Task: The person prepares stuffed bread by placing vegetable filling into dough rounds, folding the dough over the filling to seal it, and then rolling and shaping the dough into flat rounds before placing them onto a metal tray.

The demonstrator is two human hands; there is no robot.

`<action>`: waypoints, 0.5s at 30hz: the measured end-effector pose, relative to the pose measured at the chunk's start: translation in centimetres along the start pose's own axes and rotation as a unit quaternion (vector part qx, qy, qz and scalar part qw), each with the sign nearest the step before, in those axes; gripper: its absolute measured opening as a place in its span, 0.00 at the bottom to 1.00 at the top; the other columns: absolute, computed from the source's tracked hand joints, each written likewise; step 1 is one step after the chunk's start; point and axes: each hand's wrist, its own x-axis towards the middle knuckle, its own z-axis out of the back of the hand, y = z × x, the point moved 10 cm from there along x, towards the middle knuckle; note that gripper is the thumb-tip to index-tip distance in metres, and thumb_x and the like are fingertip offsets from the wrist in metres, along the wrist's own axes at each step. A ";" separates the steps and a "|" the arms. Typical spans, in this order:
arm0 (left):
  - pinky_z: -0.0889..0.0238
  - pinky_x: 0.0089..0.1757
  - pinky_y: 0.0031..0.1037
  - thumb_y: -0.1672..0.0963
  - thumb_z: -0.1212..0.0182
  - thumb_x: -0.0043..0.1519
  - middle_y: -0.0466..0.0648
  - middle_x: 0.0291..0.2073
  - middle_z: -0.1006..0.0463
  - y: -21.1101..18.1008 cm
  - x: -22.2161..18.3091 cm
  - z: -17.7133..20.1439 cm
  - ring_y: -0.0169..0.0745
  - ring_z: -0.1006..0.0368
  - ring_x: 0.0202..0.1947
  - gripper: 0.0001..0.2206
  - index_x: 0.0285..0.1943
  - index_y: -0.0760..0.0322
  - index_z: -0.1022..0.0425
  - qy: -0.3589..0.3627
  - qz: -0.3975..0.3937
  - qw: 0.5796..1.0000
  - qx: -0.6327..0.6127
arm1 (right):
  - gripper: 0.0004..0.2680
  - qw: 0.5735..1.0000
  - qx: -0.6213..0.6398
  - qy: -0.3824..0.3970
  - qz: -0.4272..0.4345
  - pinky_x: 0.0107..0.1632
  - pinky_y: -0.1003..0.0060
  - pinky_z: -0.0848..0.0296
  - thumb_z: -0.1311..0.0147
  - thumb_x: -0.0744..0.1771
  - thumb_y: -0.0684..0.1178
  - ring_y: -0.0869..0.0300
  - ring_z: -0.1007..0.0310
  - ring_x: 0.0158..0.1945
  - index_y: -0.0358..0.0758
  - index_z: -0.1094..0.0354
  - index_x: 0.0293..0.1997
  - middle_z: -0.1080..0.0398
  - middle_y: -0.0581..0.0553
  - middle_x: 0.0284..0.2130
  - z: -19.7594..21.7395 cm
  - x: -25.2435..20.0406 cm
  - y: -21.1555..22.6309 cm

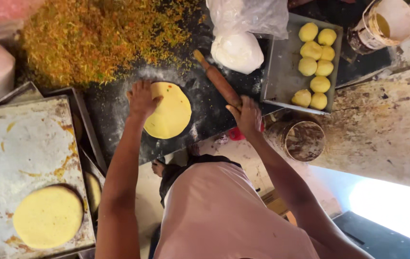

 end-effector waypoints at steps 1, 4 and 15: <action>0.55 0.59 0.64 0.45 0.28 0.53 0.59 0.69 0.41 0.7 0.4 -0.5 0.63 0.49 0.69 0.42 0.74 0.66 0.41 0.010 0.020 1.000 -0.014 | 0.20 0.996 -0.013 -0.063 0.060 0.46 0.41 0.31 0.42 0.67 0.59 0.33 0.28 0.44 0.32 0.36 0.56 0.27 0.27 0.41 1.7 0.2 1.4; 0.54 0.63 0.62 0.45 0.30 0.56 0.54 0.70 0.36 2.2 1.6 -2.5 0.59 0.48 0.73 0.34 0.68 0.62 0.32 0.120 0.083 0.989 -0.009 | 0.15 0.977 0.049 -0.137 0.158 0.55 0.43 0.34 0.46 0.70 0.48 0.33 0.32 0.52 0.29 0.36 0.61 0.30 0.25 0.49 3.9 3.5 3.2; 0.33 0.42 0.50 0.52 0.37 0.63 0.60 0.39 0.19 -4.7 -6.9 6.3 0.65 0.23 0.42 0.17 0.58 0.62 0.27 0.096 -0.078 0.988 -0.097 | 0.09 0.999 -0.012 -0.035 0.008 0.53 0.46 0.31 0.50 0.70 0.37 0.38 0.30 0.50 0.32 0.30 0.55 0.27 0.32 0.47 -7.7 31.2 -10.6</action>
